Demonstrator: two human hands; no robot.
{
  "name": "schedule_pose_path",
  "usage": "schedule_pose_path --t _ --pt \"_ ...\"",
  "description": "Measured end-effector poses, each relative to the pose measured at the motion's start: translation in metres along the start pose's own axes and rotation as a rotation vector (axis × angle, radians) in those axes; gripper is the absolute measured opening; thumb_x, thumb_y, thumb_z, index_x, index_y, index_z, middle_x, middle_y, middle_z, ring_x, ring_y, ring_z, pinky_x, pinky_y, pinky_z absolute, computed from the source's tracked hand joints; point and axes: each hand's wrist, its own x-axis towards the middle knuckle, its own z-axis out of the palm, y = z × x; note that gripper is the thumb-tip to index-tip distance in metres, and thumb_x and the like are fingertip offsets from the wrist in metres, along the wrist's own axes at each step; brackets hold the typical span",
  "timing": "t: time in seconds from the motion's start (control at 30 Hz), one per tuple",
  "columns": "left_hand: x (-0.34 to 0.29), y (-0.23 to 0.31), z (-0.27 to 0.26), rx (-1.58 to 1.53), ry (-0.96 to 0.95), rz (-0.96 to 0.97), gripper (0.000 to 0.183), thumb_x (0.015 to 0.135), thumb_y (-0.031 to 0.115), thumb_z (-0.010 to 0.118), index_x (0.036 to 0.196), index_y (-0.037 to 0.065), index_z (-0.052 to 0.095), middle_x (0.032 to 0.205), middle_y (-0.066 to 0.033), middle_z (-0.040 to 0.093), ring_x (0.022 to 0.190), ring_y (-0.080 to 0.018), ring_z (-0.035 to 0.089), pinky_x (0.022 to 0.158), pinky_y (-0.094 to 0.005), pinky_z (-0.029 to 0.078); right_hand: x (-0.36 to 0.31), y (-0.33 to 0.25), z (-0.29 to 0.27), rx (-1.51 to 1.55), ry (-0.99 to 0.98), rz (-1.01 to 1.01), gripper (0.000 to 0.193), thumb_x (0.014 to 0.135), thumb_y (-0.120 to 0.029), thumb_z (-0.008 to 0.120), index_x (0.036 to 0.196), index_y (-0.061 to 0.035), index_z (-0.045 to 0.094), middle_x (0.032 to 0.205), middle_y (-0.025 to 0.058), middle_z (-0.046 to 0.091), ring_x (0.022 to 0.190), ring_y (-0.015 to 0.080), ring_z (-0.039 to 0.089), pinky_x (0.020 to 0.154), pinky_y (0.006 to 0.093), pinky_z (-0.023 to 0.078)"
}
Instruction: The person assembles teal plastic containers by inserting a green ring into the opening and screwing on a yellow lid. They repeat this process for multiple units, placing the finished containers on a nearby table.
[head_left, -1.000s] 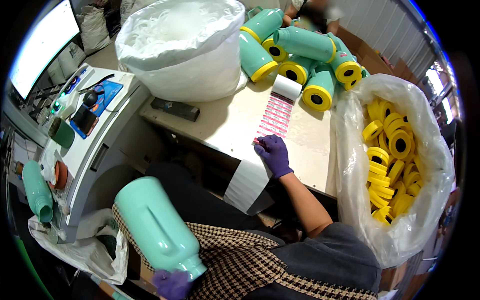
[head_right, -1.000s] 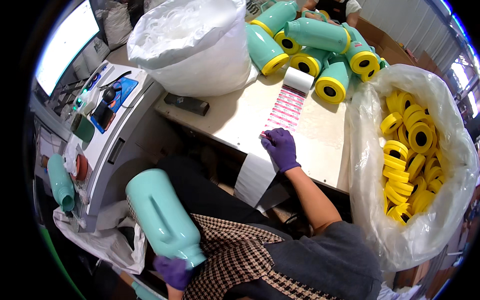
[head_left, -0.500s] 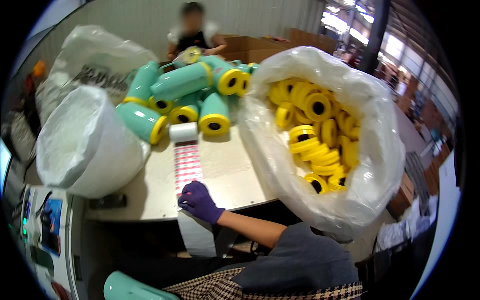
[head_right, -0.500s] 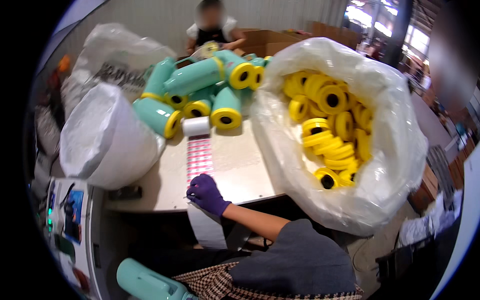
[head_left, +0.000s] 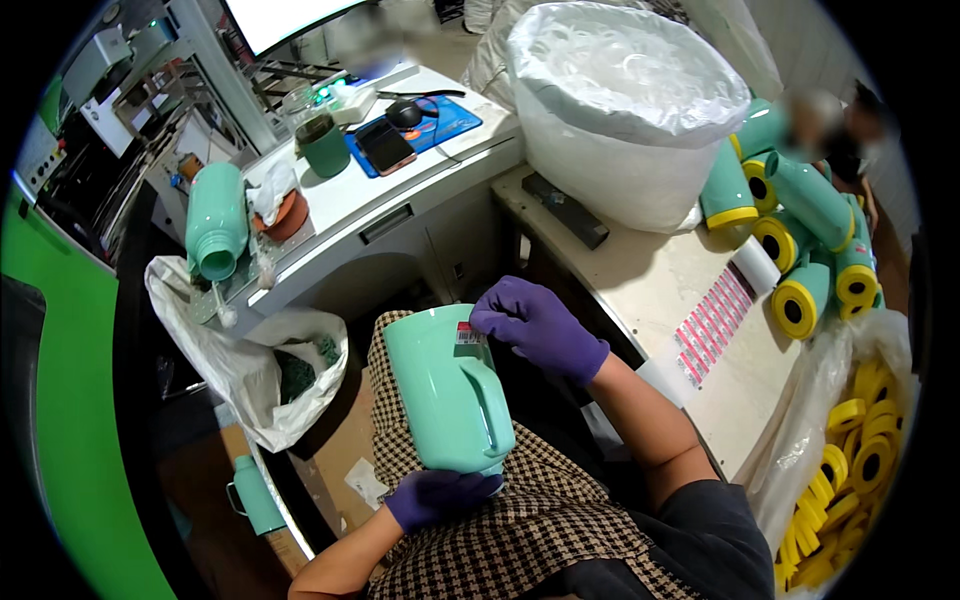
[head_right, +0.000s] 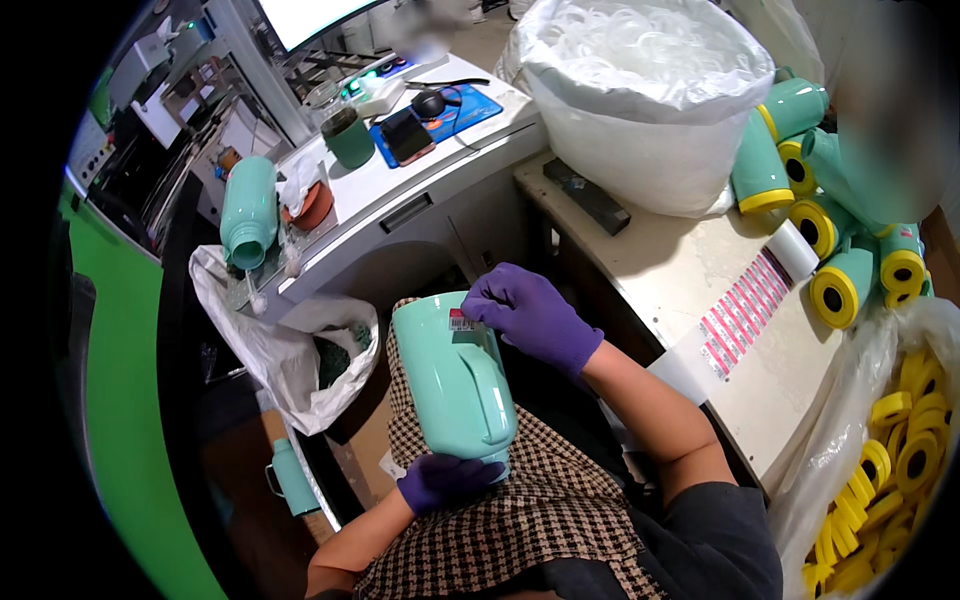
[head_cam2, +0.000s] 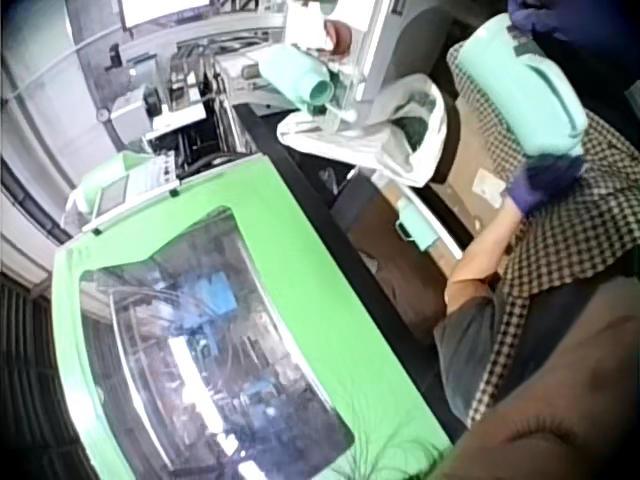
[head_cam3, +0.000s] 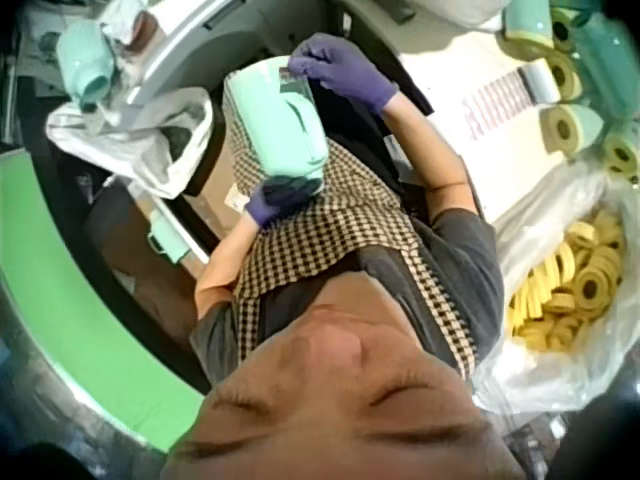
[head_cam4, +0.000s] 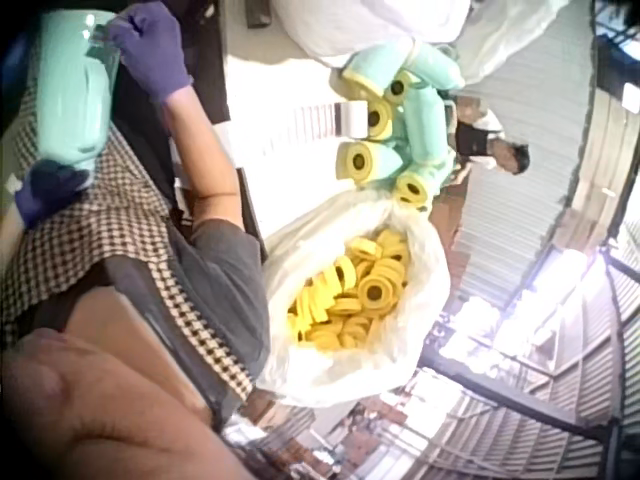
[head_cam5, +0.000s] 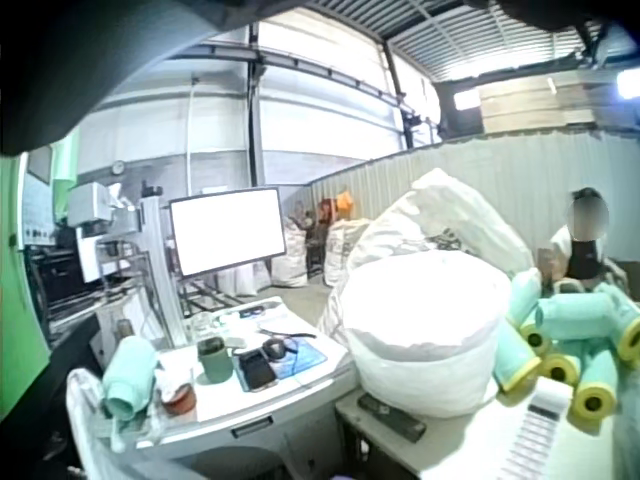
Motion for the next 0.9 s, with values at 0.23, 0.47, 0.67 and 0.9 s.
schedule_pose_path --t 0.23,0.47,0.67,0.9 --pt "0.002 -0.006 -0.006 -0.025 0.042 -0.114 0.043 0.092 0.025 0.056 0.134 0.035 0.054 0.138 0.0148 0.053 0.126 -0.0056 0.05 0.112 -0.0298 0.036 0.008 0.007 0.01 -0.041 -0.156 0.214 0.024 0.093 -0.025 0.068 0.095 -0.0009 0.07 0.09 0.0155 0.064 0.085 0.027 0.062 0.077 0.0379 0.049" --pt "-0.014 0.015 0.017 0.245 -0.008 0.057 0.055 0.1 0.014 0.043 0.154 0.011 0.03 0.152 -0.0018 0.041 0.139 -0.0159 0.042 0.117 -0.0306 0.034 0.018 0.008 0.017 -0.238 -0.146 0.02 0.027 0.093 -0.029 0.067 0.095 -0.0022 0.069 0.089 0.0163 0.061 0.085 0.0317 0.061 0.078 0.0404 0.049" --pt "-0.022 0.029 0.03 0.61 -0.149 0.273 0.057 0.099 0.016 0.044 0.154 0.014 0.032 0.15 -0.003 0.044 0.139 -0.0169 0.042 0.116 -0.0354 0.034 0.012 0.009 0.031 -0.542 -0.017 -0.189 0.027 0.091 -0.033 0.069 0.093 -0.0063 0.066 0.091 0.0143 0.058 0.089 0.033 0.06 0.078 0.0435 0.049" --pt "-0.025 0.003 0.011 -0.296 0.159 -0.194 0.025 0.091 0.029 0.064 0.114 0.033 0.07 0.129 0.0121 0.064 0.122 -0.0095 0.059 0.106 -0.0331 0.045 0.028 0.048 -0.007 -0.772 0.365 -0.065 0.069 0.086 -0.049 0.073 0.131 -0.0045 0.047 0.113 0.0212 0.053 0.101 0.0411 0.059 0.086 0.049 0.051"
